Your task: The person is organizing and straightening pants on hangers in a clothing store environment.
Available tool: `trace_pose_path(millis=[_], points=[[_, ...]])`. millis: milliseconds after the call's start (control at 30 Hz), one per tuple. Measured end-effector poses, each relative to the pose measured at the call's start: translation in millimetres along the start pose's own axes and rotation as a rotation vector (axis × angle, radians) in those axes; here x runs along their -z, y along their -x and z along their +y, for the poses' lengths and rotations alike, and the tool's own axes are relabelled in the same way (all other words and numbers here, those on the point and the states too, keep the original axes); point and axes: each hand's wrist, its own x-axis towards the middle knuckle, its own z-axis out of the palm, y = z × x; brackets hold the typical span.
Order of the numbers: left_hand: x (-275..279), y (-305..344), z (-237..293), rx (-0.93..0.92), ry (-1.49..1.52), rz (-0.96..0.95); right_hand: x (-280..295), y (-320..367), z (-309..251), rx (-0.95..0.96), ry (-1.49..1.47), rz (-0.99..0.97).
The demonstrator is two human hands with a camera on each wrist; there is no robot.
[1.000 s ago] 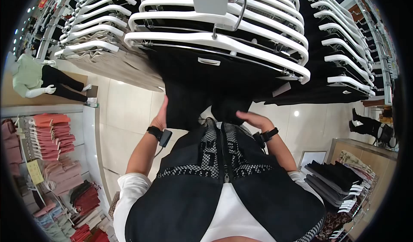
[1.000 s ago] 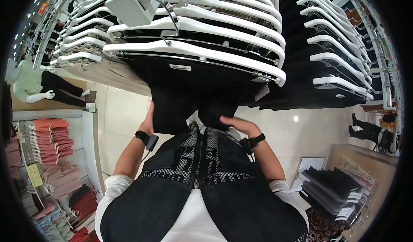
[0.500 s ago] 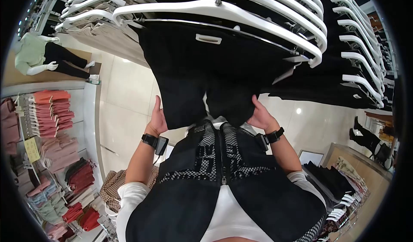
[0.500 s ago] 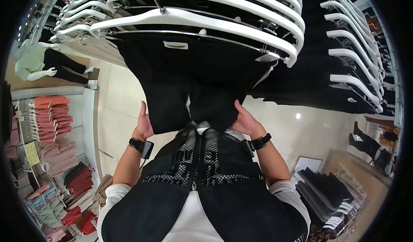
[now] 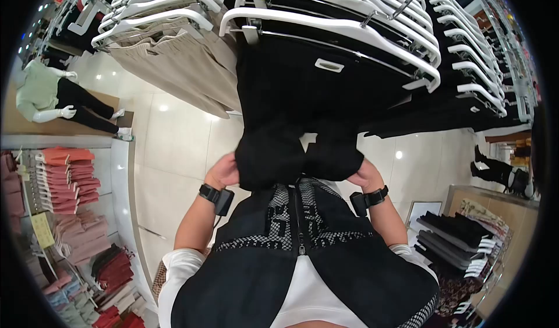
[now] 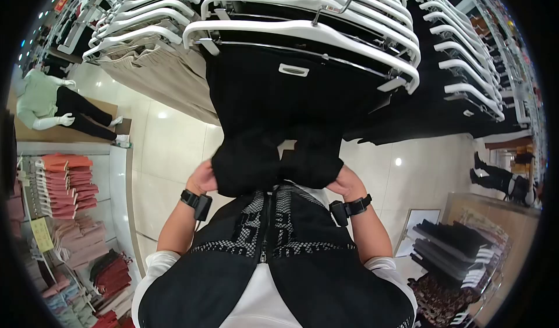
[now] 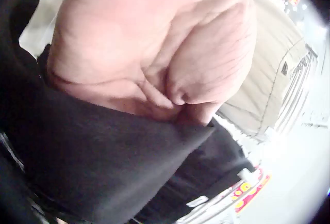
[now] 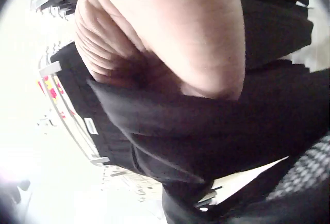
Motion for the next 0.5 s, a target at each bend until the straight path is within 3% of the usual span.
trace_pose_path(millis=[33,100,200,300,333,367,433,500], points=[[-1,6,14,-0.085,0.140,-0.142,-6,2,-1,-0.002,-0.080,-0.046],[26,9,27,-0.087,0.118,-0.077,-13,2,7,0.073,0.016,-0.017],[12,18,31,0.012,-0.443,0.188,-44,-8,24,0.150,0.266,0.098],[-11,30,42,0.029,-0.290,0.082,-69,-9,45,0.086,0.145,0.179],[-23,35,53,0.094,-0.075,-0.053,-63,-9,53,0.109,0.277,0.164],[-24,37,61,0.101,-0.046,-0.131,-57,-9,61,0.134,0.409,0.152],[-22,40,70,0.111,0.017,-0.290,-59,-2,81,0.127,0.255,0.195],[-11,42,66,0.094,-0.085,-0.221,-65,4,90,0.128,0.117,0.224]])
